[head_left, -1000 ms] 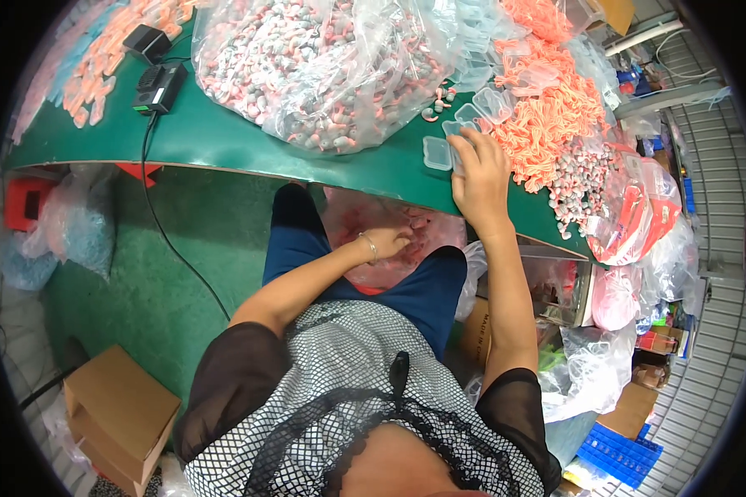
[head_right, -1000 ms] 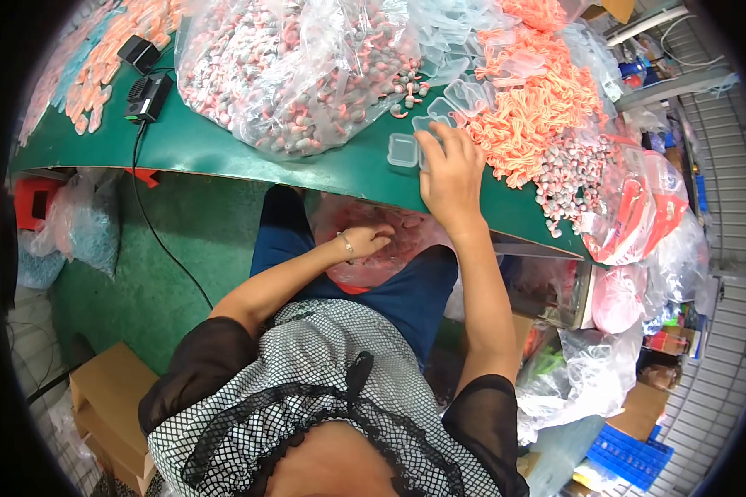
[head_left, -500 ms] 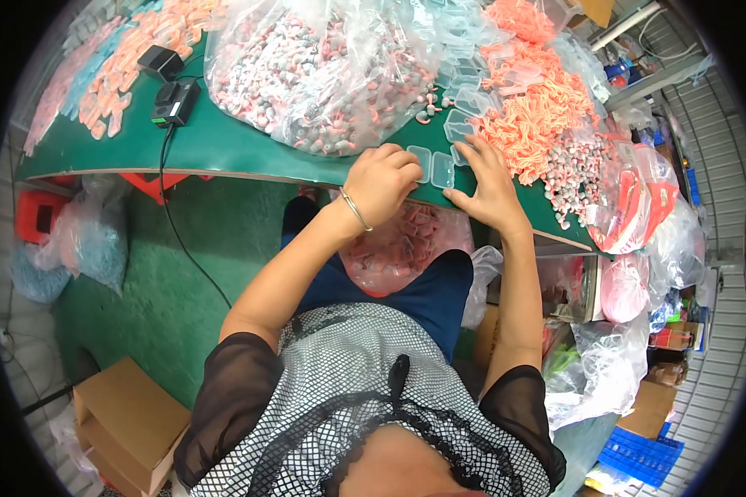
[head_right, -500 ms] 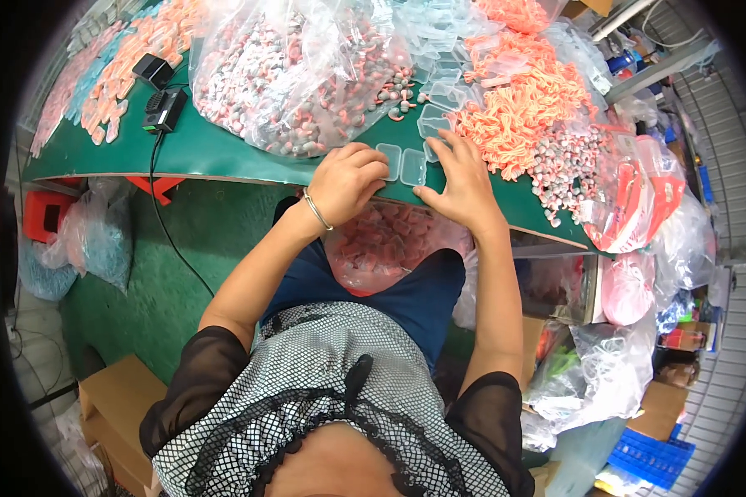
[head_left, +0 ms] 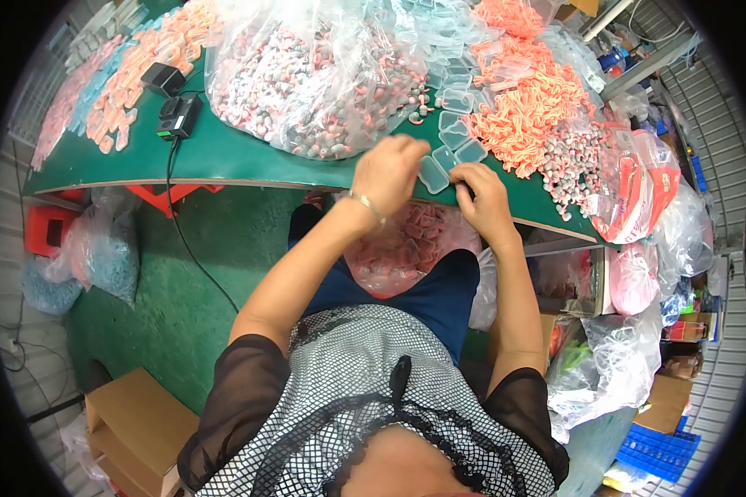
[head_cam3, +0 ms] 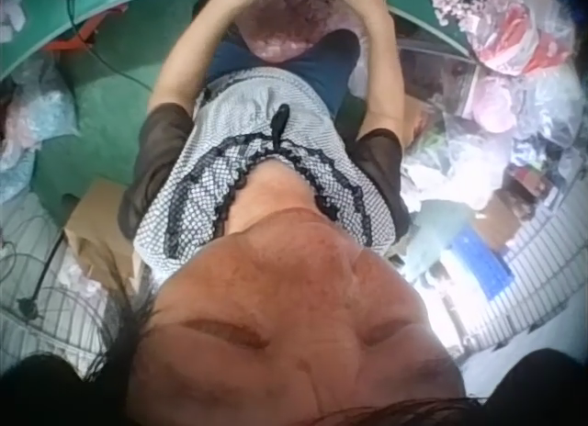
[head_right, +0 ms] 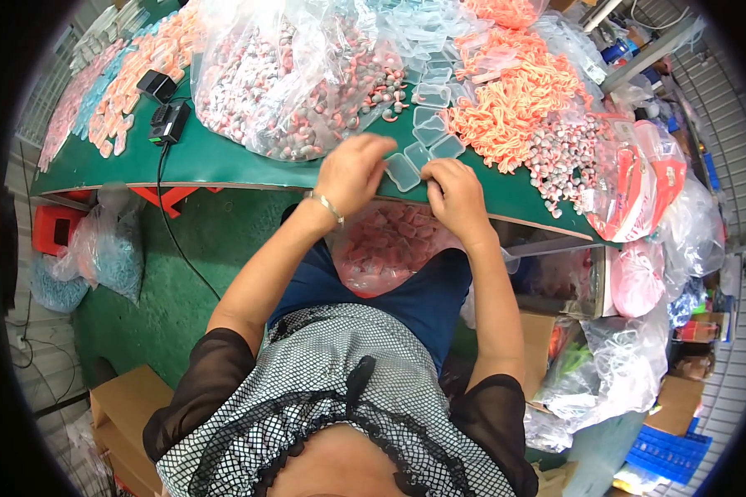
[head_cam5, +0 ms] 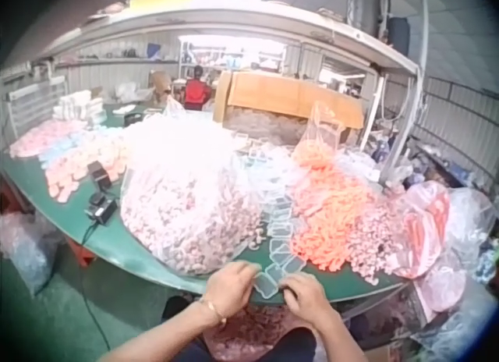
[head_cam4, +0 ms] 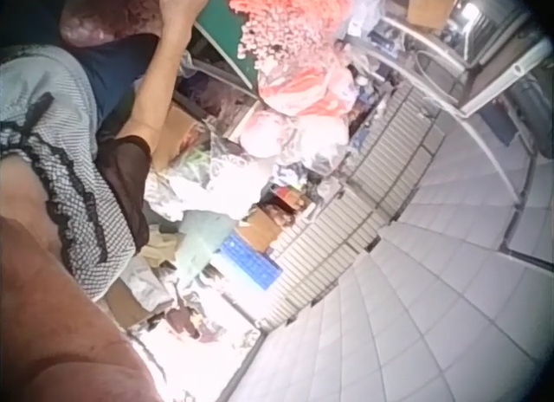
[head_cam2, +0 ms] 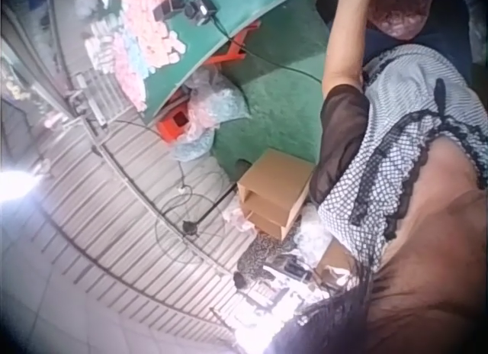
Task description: Sort and place small peach-colored bow accessories into a clear plastic container.
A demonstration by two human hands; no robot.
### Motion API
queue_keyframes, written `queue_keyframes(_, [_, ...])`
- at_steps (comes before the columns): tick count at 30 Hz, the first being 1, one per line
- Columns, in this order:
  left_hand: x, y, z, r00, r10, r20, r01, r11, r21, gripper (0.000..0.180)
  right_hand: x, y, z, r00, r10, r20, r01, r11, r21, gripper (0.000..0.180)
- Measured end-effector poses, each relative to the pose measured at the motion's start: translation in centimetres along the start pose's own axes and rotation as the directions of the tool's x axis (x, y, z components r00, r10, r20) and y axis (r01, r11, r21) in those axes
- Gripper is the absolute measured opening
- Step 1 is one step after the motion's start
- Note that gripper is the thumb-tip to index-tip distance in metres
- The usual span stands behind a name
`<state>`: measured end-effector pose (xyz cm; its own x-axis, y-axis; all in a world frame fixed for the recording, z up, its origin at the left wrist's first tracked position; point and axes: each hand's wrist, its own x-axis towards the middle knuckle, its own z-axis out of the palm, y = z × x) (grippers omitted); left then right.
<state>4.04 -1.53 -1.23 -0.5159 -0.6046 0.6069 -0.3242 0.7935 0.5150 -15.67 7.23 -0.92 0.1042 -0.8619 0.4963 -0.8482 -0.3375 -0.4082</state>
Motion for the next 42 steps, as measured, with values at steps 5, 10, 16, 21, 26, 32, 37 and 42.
queue_keyframes(5, [5.0, -2.4, 1.6, 0.993, -0.119, -0.014, 0.117, 0.942, 0.315, 0.019, 0.7, -1.0, -0.1, 0.999, -0.016, -0.030, 0.016, 1.000, 0.008, 0.025])
queue_keyframes(10, [6.1, -3.3, 2.8, 0.988, -0.116, 0.104, 0.049, 0.866, 0.498, 0.012, 0.7, -2.1, 1.4, 0.998, -0.055, -0.010, 0.053, 0.994, -0.092, 0.019])
queue_keyframes(16, [4.1, -2.6, 1.2, 0.982, -0.065, 0.179, -0.016, 0.909, 0.417, 0.008, 0.0, -0.3, -1.1, 0.991, -0.106, 0.079, 0.106, 0.994, 0.012, 0.013])
queue_keyframes(21, [4.6, -3.4, 2.3, 0.981, -0.168, 0.095, 0.119, 0.916, 0.383, 0.009, -0.4, 0.0, -2.5, 0.992, -0.102, -0.068, 0.100, 0.994, -0.035, 0.010])
queue_keyframes(26, [4.1, -3.7, 2.9, 0.985, -0.135, 0.103, 0.081, 0.906, 0.416, 0.009, -5.0, 6.7, -6.2, 0.847, 0.284, -0.449, -0.501, 0.707, -0.499, 0.013])
queue_keyframes(32, [3.6, -1.8, 2.0, 0.984, -0.156, 0.082, 0.122, 0.940, 0.319, 0.008, -5.8, 9.2, -7.1, 0.881, 0.284, -0.379, -0.469, 0.413, -0.780, 0.012])
queue_keyframes(37, [1.9, -0.9, 0.4, 0.988, -0.134, 0.083, 0.148, 0.968, -0.202, 0.014, -5.8, 8.6, -7.4, 0.914, 0.235, -0.331, -0.405, 0.496, -0.768, 0.010])
queue_keyframes(42, [0.5, 0.9, 0.0, 0.956, -0.187, 0.224, 0.258, 0.900, -0.351, 0.014, -5.6, 3.6, -5.8, 0.921, 0.172, -0.350, -0.322, 0.842, -0.433, 0.010])
